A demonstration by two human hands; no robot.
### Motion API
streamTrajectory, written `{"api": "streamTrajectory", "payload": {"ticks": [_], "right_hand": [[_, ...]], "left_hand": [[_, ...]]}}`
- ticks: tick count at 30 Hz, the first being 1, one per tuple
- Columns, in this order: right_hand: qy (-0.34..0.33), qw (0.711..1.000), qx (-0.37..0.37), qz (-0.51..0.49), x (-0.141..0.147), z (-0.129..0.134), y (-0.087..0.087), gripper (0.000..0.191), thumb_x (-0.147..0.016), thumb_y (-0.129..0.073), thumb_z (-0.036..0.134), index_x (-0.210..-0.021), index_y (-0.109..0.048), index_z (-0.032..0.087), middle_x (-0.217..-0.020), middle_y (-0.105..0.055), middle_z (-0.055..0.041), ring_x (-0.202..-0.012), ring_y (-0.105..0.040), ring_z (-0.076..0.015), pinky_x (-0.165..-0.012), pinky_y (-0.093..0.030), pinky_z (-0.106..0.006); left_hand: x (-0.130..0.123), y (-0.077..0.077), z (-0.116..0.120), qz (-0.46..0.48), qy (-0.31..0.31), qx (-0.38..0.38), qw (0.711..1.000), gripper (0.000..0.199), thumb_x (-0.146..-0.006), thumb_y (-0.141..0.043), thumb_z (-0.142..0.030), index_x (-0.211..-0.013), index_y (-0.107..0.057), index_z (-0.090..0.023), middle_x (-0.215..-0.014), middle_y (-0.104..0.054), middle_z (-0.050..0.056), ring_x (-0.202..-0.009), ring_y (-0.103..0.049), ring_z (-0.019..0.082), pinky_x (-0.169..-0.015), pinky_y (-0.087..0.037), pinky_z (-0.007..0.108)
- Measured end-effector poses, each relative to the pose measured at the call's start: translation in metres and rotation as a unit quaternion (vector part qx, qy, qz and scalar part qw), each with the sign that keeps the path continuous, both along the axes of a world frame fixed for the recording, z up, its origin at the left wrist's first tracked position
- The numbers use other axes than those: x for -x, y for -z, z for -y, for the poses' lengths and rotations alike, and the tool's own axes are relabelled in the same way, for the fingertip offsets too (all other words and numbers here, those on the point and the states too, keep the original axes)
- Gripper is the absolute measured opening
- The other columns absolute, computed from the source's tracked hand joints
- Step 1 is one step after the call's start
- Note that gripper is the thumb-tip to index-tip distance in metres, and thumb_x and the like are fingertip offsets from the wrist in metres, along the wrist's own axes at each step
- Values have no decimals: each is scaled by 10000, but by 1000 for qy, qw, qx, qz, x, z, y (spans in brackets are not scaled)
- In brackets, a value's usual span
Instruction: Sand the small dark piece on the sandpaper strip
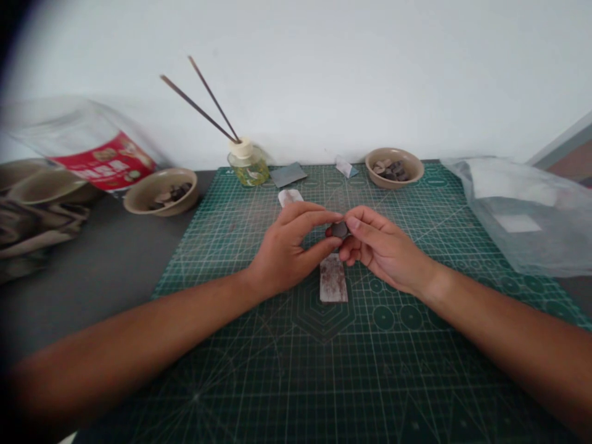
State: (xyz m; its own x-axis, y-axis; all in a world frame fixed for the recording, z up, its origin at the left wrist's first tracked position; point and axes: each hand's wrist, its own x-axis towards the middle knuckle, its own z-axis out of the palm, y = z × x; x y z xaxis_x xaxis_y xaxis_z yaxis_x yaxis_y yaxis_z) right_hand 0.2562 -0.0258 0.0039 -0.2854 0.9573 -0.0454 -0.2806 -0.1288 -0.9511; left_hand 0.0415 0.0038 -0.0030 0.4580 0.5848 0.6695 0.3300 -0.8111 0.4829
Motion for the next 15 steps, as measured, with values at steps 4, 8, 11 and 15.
{"api": "streamTrajectory", "payload": {"ticks": [4,8,11,15], "right_hand": [[-18,1000,-1,-2,0,0,1,365,-943,-876,557,-1007,-679,257,-809,-751,49,-651,-738,-116,-620,-623,-215],[-27,1000,-10,1,3,0,6,466,-949,-805,687,-1043,-701,243,-850,-779,11,-688,-759,-138,-645,-630,-243],[-20,999,-29,27,5,1,8,475,-943,-803,699,-1032,-706,243,-851,-767,6,-701,-741,-150,-672,-632,-273],[-15,994,-61,91,6,2,7,444,-952,-813,668,-1024,-720,240,-778,-723,24,-692,-696,-151,-642,-587,-267]], "left_hand": [[-2,6,-4,40,24,2,999,211,-1061,-728,-251,-1259,-764,-188,-1235,-777,85,-1147,-746,197,-1018,-623,364],[-2,6,-5,45,25,-7,999,216,-1049,-722,-193,-1262,-761,-178,-1223,-787,86,-1162,-756,196,-1042,-628,363],[-2,6,-4,27,15,-3,1000,224,-1031,-729,-169,-1253,-760,-182,-1203,-794,79,-1146,-760,199,-1046,-630,373],[-4,7,-2,17,20,-22,999,221,-1027,-720,-158,-1246,-748,-162,-1175,-796,80,-1104,-755,195,-1016,-631,360]]}}
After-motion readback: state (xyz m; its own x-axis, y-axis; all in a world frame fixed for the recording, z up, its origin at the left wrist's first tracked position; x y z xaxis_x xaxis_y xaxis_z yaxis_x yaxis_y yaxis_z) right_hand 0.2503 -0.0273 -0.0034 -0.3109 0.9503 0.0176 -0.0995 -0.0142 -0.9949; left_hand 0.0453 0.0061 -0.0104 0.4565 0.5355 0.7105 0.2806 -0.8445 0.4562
